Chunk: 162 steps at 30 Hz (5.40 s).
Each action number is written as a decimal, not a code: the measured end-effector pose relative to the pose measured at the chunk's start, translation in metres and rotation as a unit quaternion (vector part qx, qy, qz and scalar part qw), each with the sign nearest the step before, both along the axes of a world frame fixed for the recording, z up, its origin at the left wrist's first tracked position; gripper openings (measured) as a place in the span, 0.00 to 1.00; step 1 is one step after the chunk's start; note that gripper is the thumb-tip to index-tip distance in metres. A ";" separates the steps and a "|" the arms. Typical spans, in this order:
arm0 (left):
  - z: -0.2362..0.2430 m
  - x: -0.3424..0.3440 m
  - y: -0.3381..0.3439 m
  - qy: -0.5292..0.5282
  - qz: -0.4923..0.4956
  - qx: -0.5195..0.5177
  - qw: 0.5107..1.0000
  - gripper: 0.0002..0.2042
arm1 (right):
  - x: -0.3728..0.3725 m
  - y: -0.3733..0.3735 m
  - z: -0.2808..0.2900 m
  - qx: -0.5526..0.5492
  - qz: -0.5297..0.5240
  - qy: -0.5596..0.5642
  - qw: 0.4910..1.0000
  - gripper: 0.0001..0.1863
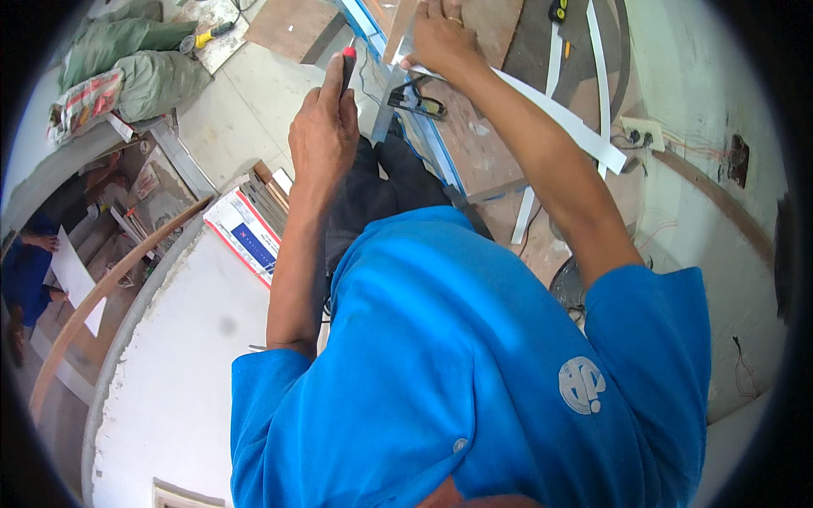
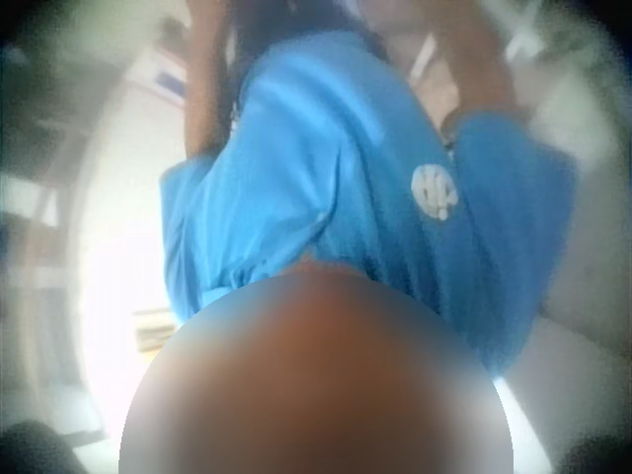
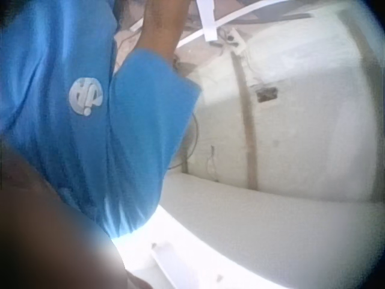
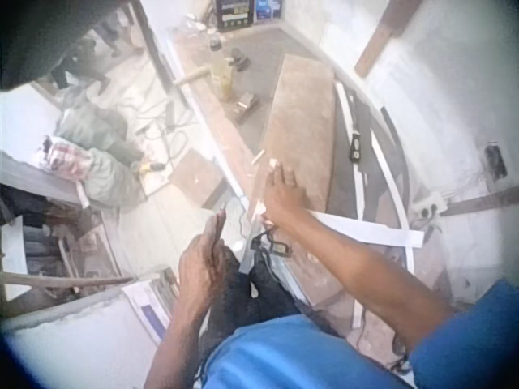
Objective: The person measures and marks a white trim strip, then uses a utility knife to cut it to length. The person sands the cut edge and fits the trim into a wall cabinet, applying adhesive to secure it in place.
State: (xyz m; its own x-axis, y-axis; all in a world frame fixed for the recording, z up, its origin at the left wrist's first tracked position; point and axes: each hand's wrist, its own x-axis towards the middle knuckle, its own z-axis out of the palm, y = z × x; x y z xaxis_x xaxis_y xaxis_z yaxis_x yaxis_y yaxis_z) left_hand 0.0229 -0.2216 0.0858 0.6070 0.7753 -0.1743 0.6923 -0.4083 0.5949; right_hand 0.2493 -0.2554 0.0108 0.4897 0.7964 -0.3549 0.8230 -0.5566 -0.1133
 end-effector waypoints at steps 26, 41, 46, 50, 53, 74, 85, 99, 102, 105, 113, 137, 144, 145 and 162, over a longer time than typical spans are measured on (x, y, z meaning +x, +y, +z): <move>-0.083 0.020 -0.027 -0.040 -0.034 -0.004 0.999 0.26 | 0.006 -0.006 0.003 0.052 0.081 0.000 0.995 0.59; -0.098 0.012 -0.018 -0.142 0.047 -0.038 0.988 0.26 | 0.002 -0.007 0.017 0.040 0.062 0.032 0.997 0.62; -0.102 0.005 -0.014 -0.099 0.078 -0.279 0.952 0.30 | 0.008 -0.007 0.001 0.036 0.082 0.022 0.996 0.61; -0.114 0.001 -0.018 -0.136 0.106 -0.289 0.942 0.30 | 0.009 -0.008 -0.002 0.051 0.081 0.031 0.995 0.61; -0.120 -0.001 -0.022 -0.174 0.118 -0.299 0.931 0.30 | 0.014 -0.011 -0.008 0.058 0.081 0.044 0.994 0.61; -0.129 -0.008 -0.019 -0.211 0.129 -0.299 0.922 0.29 | 0.003 -0.007 0.004 0.013 0.053 0.034 0.998 0.66; -0.129 -0.007 -0.018 -0.206 0.138 -0.313 0.917 0.30 | 0.007 -0.008 -0.001 0.009 0.059 0.021 0.998 0.64; -0.110 -0.011 -0.003 -0.230 0.125 -0.366 0.893 0.29 | 0.026 -0.074 -0.040 0.269 0.045 0.074 0.959 0.44; -0.102 -0.017 0.011 -0.267 0.118 -0.374 0.880 0.29 | 0.013 -0.118 -0.022 0.084 0.072 0.004 0.994 0.51; -0.096 -0.012 0.027 -0.286 0.117 -0.412 0.857 0.26 | 0.012 -0.147 -0.032 0.124 0.099 -0.034 0.987 0.39; -0.103 0.048 0.042 -0.359 0.143 -0.458 0.800 0.23 | 0.055 -0.184 0.069 0.200 0.026 0.077 0.976 0.41; -0.127 0.244 -0.006 -0.190 -0.164 0.065 0.966 0.20 | 0.070 -0.184 0.122 0.271 -0.054 -0.050 0.960 0.42; -0.141 0.197 0.124 -0.212 0.057 0.070 0.973 0.22 | 0.059 -0.152 0.101 0.227 -0.052 -0.002 0.973 0.40; -0.144 0.199 0.149 -0.201 0.068 0.139 0.967 0.25 | 0.054 -0.145 0.094 0.224 -0.040 0.010 0.974 0.40; -0.126 0.248 0.232 -0.096 -0.009 0.199 0.975 0.16 | -0.003 -0.119 0.003 0.138 -0.030 0.048 0.989 0.45</move>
State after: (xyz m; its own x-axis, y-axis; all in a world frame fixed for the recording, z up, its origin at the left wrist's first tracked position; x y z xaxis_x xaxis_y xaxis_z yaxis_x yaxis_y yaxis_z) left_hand 0.2711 0.0100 -0.0397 0.6122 0.7478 0.2570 0.5748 -0.6441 0.5047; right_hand 0.2458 -0.3739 0.0137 0.5136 0.8400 -0.1752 0.7671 -0.5410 -0.3448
